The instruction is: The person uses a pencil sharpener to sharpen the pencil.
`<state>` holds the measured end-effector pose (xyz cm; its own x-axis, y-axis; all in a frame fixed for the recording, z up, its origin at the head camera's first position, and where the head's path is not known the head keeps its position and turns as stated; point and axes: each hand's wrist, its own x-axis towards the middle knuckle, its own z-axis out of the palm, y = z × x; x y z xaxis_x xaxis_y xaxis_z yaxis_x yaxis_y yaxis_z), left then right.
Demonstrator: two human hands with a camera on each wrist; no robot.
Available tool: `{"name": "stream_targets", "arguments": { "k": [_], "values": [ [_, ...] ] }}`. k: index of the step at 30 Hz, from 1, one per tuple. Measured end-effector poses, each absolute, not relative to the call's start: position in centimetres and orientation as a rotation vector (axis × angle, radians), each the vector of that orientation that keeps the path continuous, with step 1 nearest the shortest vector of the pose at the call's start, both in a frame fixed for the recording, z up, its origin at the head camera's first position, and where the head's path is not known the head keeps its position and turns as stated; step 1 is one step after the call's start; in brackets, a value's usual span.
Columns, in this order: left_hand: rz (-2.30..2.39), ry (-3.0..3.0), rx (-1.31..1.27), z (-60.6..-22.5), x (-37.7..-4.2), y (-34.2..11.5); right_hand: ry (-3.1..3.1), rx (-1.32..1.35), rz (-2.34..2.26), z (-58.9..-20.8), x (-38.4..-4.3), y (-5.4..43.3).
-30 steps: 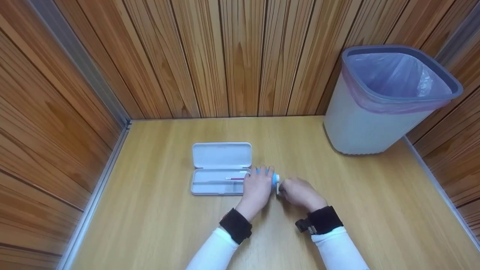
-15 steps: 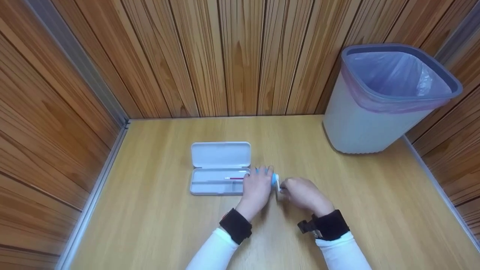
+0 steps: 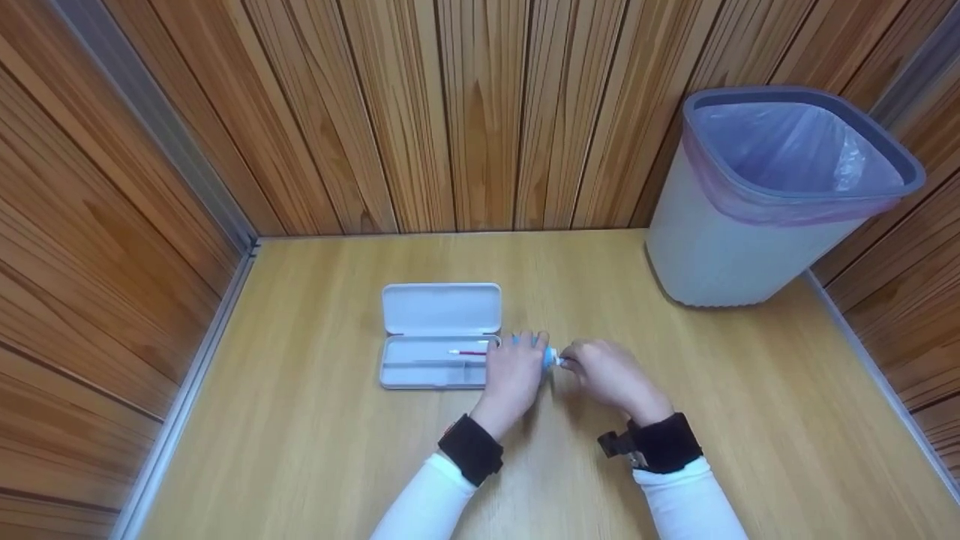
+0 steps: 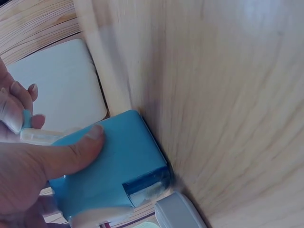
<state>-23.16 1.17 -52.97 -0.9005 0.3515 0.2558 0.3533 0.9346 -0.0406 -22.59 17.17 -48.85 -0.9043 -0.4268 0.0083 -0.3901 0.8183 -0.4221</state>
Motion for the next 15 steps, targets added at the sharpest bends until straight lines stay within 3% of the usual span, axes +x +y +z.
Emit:
{"name": "stream_targets", "arguments": {
  "k": [15],
  "values": [
    [0.018,-2.718,-0.524,-53.4,-23.3,0.9,3.007,-0.714,-0.659,-48.9,-23.9,17.1]
  ]
}}
